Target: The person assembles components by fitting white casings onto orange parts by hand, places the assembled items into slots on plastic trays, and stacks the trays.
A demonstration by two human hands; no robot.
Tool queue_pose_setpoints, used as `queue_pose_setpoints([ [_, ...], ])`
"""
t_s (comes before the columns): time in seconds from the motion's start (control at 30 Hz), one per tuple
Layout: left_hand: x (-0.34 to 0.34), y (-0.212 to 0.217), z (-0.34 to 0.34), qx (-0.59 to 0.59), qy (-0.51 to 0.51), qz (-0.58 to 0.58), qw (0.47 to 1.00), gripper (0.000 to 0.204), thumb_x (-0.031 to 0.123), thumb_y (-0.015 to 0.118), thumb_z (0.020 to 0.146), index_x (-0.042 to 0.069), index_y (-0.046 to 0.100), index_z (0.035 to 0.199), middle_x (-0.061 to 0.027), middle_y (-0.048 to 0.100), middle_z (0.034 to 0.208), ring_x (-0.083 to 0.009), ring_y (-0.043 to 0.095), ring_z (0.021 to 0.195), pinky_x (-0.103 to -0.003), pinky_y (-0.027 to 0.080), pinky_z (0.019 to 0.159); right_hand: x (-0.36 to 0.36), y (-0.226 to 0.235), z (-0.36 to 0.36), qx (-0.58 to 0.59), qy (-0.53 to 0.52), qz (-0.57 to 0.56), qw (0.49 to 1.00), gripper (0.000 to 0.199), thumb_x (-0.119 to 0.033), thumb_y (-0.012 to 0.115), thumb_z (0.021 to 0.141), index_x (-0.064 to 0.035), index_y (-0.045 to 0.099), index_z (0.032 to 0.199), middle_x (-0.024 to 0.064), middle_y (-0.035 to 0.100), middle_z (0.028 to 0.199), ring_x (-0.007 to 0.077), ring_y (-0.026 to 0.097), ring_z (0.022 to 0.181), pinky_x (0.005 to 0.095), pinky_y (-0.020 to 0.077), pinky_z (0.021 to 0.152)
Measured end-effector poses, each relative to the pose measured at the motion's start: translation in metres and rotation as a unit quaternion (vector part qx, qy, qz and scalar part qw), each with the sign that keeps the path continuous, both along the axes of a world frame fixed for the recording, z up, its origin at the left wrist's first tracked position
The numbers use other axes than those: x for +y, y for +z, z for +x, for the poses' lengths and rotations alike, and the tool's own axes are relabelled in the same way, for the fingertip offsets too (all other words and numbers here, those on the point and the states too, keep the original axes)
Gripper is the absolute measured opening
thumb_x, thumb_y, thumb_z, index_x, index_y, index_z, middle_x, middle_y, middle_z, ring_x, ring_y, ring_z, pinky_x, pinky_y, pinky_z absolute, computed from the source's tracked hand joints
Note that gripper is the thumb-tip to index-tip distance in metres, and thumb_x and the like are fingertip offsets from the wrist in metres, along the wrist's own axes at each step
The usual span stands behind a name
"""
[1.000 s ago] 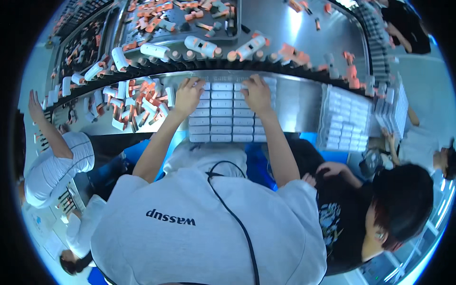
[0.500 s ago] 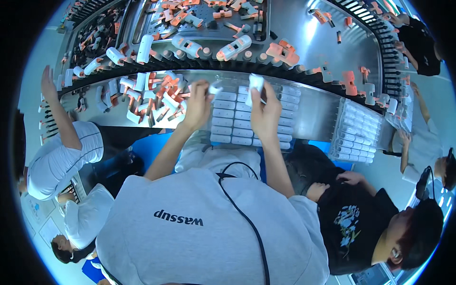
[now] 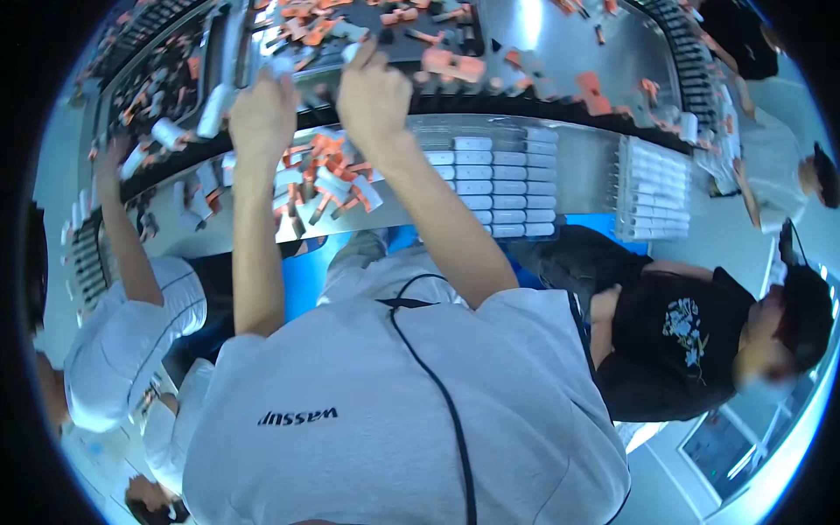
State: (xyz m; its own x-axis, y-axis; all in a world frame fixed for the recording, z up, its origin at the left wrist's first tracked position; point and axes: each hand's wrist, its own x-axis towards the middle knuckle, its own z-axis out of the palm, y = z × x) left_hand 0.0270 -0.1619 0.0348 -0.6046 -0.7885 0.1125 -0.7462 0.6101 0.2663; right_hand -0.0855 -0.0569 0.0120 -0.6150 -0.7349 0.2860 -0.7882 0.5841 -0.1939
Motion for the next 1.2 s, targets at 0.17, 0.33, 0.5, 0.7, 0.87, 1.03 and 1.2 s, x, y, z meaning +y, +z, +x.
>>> queue_pose_setpoints([
  [0.17, -0.004, -0.015, 0.013, -0.043, 0.052, -0.106, 0.992, 0.034, 0.032, 0.053, 0.104, -0.002, 0.054, 0.108, -0.0245, 0.073, 0.086, -0.0458, 0.073, 0.077, -0.053, 0.059, 0.069, -0.016, -0.014, 0.036, -0.021, 0.027, -0.066, 0.997, 0.065, -0.017, 0.07, 0.081, 0.0177, 0.051, 0.133, 0.0215, 0.066, 0.099, 0.0319, 0.073, 0.074, 0.0405, 0.0604, 0.061],
  [0.33, -0.022, -0.054, 0.037, 0.093, 0.001, -0.208, 0.974, 0.047, 0.027, 0.059, 0.101, -0.007, 0.048, 0.131, -0.0278, 0.058, 0.124, -0.0473, 0.055, 0.124, -0.059, 0.046, 0.1, 0.02, 0.003, 0.048, -0.086, 0.137, -0.239, 0.957, 0.065, -0.011, 0.069, 0.089, 0.0133, 0.042, 0.143, 0.0327, 0.053, 0.138, 0.0472, 0.06, 0.115, 0.0487, 0.052, 0.098],
  [0.5, 0.14, -0.111, 0.023, 0.265, -0.167, 0.008, 0.95, 0.033, 0.004, 0.067, 0.082, 0.003, 0.066, 0.115, -0.0159, 0.065, 0.118, -0.0367, 0.064, 0.103, -0.049, 0.049, 0.095, 0.187, -0.108, -0.035, -0.191, 0.05, -0.153, 0.968, 0.015, -0.004, 0.072, 0.082, -0.0057, 0.07, 0.096, 0.0151, 0.07, 0.101, 0.0372, 0.069, 0.094, 0.0455, 0.0559, 0.083],
  [0.7, 0.211, -0.173, -0.069, 0.054, -0.255, 0.084, 0.962, 0.025, 0.017, 0.074, 0.083, 0.009, 0.069, 0.106, -0.0085, 0.066, 0.111, -0.0308, 0.064, 0.108, -0.043, 0.055, 0.089, 0.228, -0.137, -0.13, -0.208, 0.137, 0.067, 0.966, 0.025, -0.02, 0.077, 0.083, -0.0131, 0.074, 0.106, 0.0094, 0.068, 0.112, 0.0345, 0.065, 0.109, 0.0457, 0.0563, 0.089],
  [0.87, 0.208, -0.174, -0.079, -0.048, -0.237, 0.108, 0.964, 0.032, 0.021, 0.077, 0.082, 0.009, 0.07, 0.111, -0.0093, 0.063, 0.118, -0.0309, 0.063, 0.116, -0.043, 0.058, 0.092, 0.231, -0.135, -0.136, -0.184, 0.178, 0.108, 0.961, 0.031, -0.025, 0.079, 0.084, -0.015, 0.075, 0.113, 0.0067, 0.064, 0.113, 0.0305, 0.062, 0.112, 0.0441, 0.0558, 0.089],
  [1.03, 0.199, -0.169, -0.068, -0.001, -0.272, 0.102, 0.957, 0.027, 0.02, 0.075, 0.085, 0.008, 0.071, 0.108, -0.0116, 0.061, 0.119, -0.0331, 0.059, 0.12, -0.044, 0.055, 0.097, 0.23, -0.133, -0.143, -0.2, 0.208, 0.043, 0.957, 0.021, -0.014, 0.078, 0.084, -0.0072, 0.071, 0.103, 0.0116, 0.061, 0.117, 0.0349, 0.059, 0.113, 0.0464, 0.0512, 0.093],
  [1.2, 0.164, -0.094, 0.026, 0.344, 0.003, 0.198, 0.918, 0.025, 0.011, 0.057, 0.101, -0.001, 0.056, 0.123, -0.0161, 0.064, 0.118, -0.0291, 0.065, 0.098, -0.043, 0.052, 0.081, 0.237, -0.065, -0.056, -0.392, 0.082, -0.042, 0.915, 0.045, -0.012, 0.069, 0.096, 0.0021, 0.05, 0.135, 0.02, 0.067, 0.115, 0.0405, 0.067, 0.097, 0.0434, 0.0544, 0.083],
])
